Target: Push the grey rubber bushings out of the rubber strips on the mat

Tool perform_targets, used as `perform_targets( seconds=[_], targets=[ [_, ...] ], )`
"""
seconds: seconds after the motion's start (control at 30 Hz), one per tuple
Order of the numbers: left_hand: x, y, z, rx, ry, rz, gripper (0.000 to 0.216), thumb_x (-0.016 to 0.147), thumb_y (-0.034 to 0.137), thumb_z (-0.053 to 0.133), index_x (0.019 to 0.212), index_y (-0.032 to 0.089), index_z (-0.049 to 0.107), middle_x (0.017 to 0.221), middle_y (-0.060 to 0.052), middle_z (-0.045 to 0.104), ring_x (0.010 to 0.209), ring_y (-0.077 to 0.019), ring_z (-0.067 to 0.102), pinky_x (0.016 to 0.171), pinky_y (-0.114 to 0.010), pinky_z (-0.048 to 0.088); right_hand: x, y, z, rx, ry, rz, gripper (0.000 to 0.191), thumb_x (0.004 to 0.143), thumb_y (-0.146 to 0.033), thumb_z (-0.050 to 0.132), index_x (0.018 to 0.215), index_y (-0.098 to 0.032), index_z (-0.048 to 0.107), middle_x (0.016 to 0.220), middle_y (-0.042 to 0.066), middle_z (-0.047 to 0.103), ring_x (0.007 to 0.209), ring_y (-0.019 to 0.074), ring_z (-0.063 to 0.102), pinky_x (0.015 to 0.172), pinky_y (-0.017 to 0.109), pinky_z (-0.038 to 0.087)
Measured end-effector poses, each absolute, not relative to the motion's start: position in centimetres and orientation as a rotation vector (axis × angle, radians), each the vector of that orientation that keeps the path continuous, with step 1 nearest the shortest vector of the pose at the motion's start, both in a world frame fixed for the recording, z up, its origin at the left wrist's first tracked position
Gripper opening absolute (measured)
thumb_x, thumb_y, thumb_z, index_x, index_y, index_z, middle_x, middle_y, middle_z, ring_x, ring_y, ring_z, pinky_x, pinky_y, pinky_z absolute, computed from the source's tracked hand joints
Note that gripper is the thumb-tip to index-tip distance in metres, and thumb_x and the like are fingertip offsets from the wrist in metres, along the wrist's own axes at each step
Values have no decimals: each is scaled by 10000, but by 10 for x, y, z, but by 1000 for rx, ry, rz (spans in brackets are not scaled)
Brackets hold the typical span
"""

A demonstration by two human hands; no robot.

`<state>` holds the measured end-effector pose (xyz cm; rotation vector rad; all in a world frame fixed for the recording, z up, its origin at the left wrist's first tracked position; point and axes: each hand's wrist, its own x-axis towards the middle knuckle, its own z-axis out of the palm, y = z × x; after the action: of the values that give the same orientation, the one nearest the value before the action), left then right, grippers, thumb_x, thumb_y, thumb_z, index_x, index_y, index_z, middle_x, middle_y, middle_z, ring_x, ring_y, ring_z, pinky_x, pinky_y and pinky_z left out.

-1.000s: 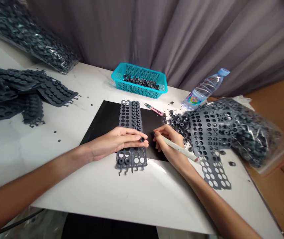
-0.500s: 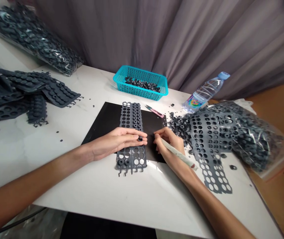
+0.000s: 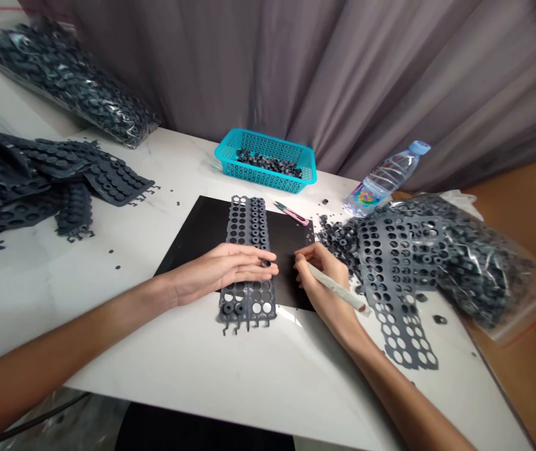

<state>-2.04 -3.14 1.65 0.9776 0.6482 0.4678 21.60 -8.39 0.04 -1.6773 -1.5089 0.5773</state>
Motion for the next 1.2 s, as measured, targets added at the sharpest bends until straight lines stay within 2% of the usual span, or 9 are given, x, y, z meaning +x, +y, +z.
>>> perform_targets(
  seconds=[0.5,0.8,0.93,1.2],
  targets=[
    [-18,-34,20,1014,656,445,370,1008,351,646,1317,154,694,1293,-143,739,1295,-279,656,1197,-398,428,219,-83,0,-1632,-1546,552,190,962,-384,575,915,-214,646,776,34,675,636,188,619,572,282,466],
    [-20,-33,17,1025,699,423,456,993,410,668,1380,170,633,1281,-153,743,1251,-283,687,1167,-413,458,222,-82,-5,-1621,-1553,582,178,985,-367,575,957,-212,659,831,21,690,633,166,607,571,269,447],
    [-18,-33,20,1020,684,432,436,993,397,668,1347,145,632,1237,-172,759,1209,-285,711,1150,-421,473,222,-81,-8,-1612,-1530,593,187,990,-382,583,957,-213,656,781,2,668,593,157,593,548,265,440],
    [-20,-31,15,1020,651,467,399,986,410,671,1281,142,657,1216,-197,761,1153,-303,737,1090,-444,519,222,-77,-6,-1601,-1526,566,201,976,-403,598,948,-212,652,821,25,687,615,173,630,549,277,468]
  ],
)
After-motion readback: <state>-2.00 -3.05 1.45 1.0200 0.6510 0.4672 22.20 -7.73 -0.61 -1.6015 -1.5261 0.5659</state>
